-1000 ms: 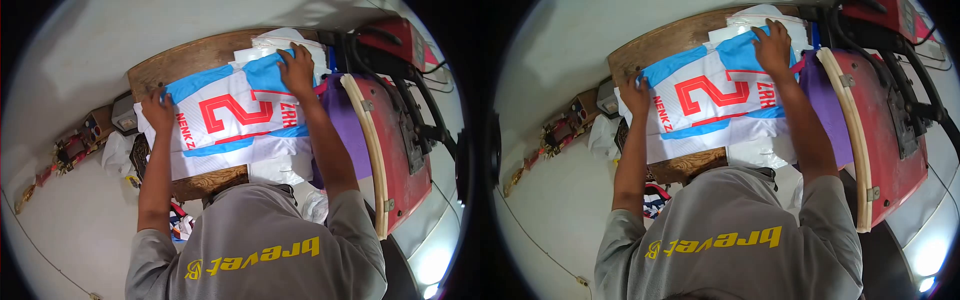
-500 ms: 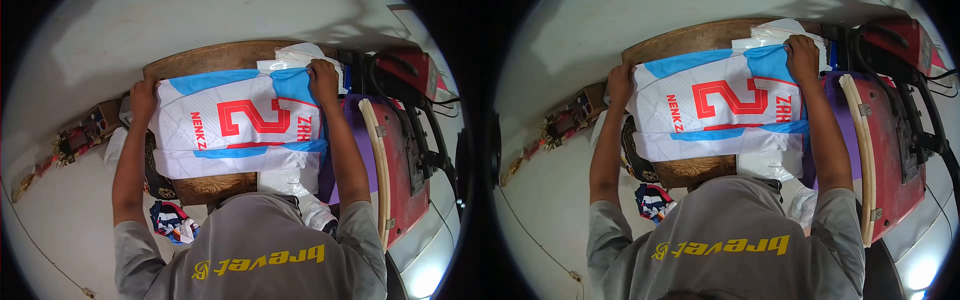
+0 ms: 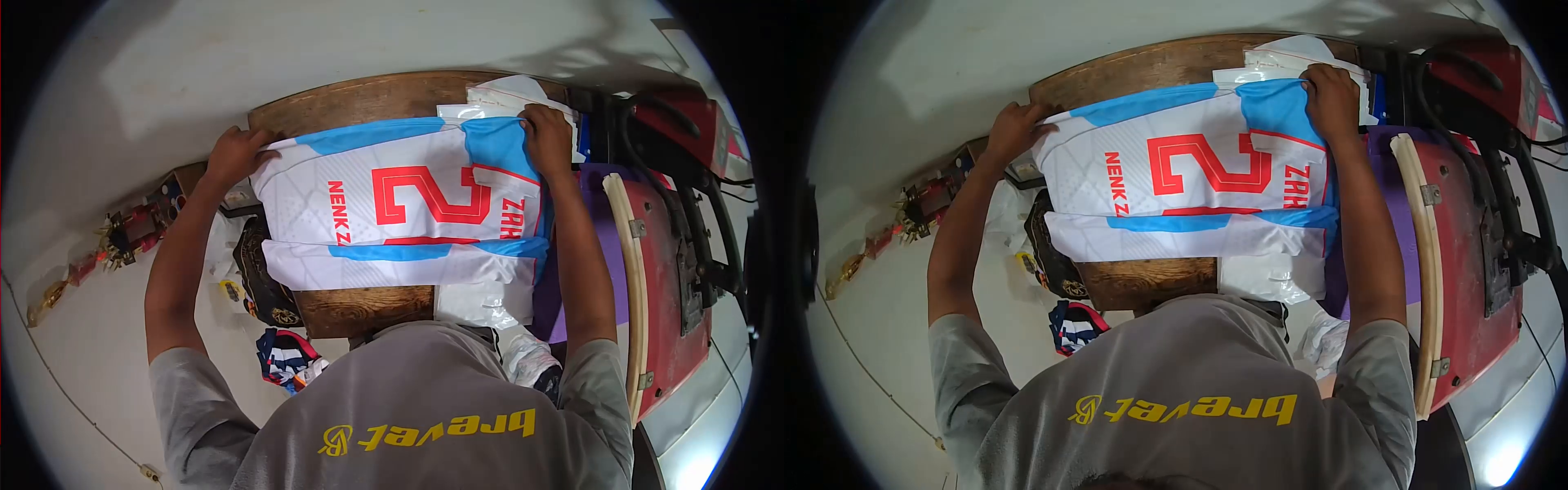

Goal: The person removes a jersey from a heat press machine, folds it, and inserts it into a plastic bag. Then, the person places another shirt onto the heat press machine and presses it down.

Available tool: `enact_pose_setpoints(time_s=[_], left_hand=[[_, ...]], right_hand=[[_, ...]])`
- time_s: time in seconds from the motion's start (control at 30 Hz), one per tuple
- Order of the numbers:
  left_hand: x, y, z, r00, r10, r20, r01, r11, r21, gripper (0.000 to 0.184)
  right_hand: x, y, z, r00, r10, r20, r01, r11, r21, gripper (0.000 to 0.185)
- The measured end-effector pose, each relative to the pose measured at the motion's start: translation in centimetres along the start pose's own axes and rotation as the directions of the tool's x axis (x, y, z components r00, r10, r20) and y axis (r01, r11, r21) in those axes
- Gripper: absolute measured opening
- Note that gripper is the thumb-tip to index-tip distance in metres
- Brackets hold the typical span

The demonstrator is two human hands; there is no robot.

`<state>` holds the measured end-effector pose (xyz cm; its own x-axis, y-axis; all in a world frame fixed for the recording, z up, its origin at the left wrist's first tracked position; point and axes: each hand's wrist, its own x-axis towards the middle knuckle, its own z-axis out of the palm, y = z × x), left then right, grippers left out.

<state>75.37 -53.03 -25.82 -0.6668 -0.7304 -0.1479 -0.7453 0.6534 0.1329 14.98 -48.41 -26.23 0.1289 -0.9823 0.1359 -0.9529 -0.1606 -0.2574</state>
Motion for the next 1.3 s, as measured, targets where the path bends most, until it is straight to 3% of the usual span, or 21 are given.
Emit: enact_pose_setpoints(time_s=[0.07,0.13,0.2,0.23,0.33,0.37,0.4,0.47,0.53,0.6,0.67,0.73,0.87,1.0,1.3], left_hand=[[0.3,0.6,-1.0,0.992,-0.108,-0.066,0.100,0.988,-0.118,0.029],[0.8,-0.3,-1.0,0.973,-0.232,0.018,0.230,0.947,-0.225,0.028],[1.1,0.3,-0.6,0.895,-0.433,0.108,0.439,0.809,-0.390,0.030],[1.1,0.1,0.2,0.905,-0.425,0.033,0.401,0.821,-0.406,0.034],[1.9,0.2,0.6,0.901,-0.426,0.081,0.430,0.852,-0.299,0.033],[2.0,0.2,0.3,0.936,-0.349,0.056,0.352,0.904,-0.243,0.033],[2.0,0.2,0.5,0.930,-0.366,0.035,0.365,0.909,-0.202,0.035],[1.7,-0.3,0.4,0.962,-0.272,0.019,0.271,0.942,-0.199,0.038],[1.9,1.2,-1.4,0.930,-0.365,0.031,0.364,0.910,-0.199,0.034],[1.6,0.9,-1.2,0.934,-0.356,0.005,0.351,0.919,-0.180,0.032],[0.9,0.1,-0.1,0.945,-0.325,-0.042,0.319,0.941,-0.115,0.028],[-0.4,0.7,0.0,0.937,-0.271,-0.223,0.242,0.959,-0.149,0.026],[-3.0,2.7,-0.9,0.924,-0.239,-0.300,0.182,0.961,-0.206,0.017],[-6.7,5.3,0.6,0.931,-0.261,-0.255,0.253,0.965,-0.063,0.021],[-12.6,10.1,4.5,0.971,-0.177,-0.162,0.163,0.982,-0.095,0.031]], right_hand=[[0.2,0.5,0.5,1.000,-0.014,0.010,0.014,1.000,-0.011,0.012],[0.0,0.0,0.4,1.000,0.010,0.004,-0.010,0.999,-0.047,0.012],[-0.1,0.4,0.7,1.000,0.006,0.000,-0.006,1.000,-0.011,0.012],[-0.3,0.6,0.8,1.000,0.028,0.005,-0.028,1.000,-0.001,0.012],[0.0,0.7,0.7,0.999,0.031,0.008,-0.031,1.000,-0.001,0.012],[0.0,0.7,0.7,0.999,0.029,0.017,-0.029,1.000,-0.008,0.012],[0.2,0.9,0.6,0.998,0.036,0.060,-0.035,0.999,-0.015,0.015],[0.0,1.0,0.7,1.000,0.028,-0.014,-0.029,0.999,-0.029,0.018],[0.0,0.4,0.1,0.986,-0.083,-0.142,0.079,0.996,-0.030,0.018],[-0.2,-0.4,-1.4,0.997,-0.029,-0.071,0.026,0.999,-0.045,0.016],[-0.8,-0.9,-2.3,0.990,-0.071,-0.124,0.057,0.992,-0.114,0.012],[-1.4,-1.8,-3.9,0.989,-0.077,-0.128,0.063,0.991,-0.114,0.013],[-4.0,-2.8,-5.6,0.983,-0.068,-0.169,0.054,0.994,-0.090,0.013],[-8.8,-4.4,-6.6,0.993,-0.023,-0.118,0.020,1.000,-0.023,0.012],[-19.9,-5.3,-3.6,1.000,0.025,-0.015,-0.026,0.999,-0.043,0.014]])
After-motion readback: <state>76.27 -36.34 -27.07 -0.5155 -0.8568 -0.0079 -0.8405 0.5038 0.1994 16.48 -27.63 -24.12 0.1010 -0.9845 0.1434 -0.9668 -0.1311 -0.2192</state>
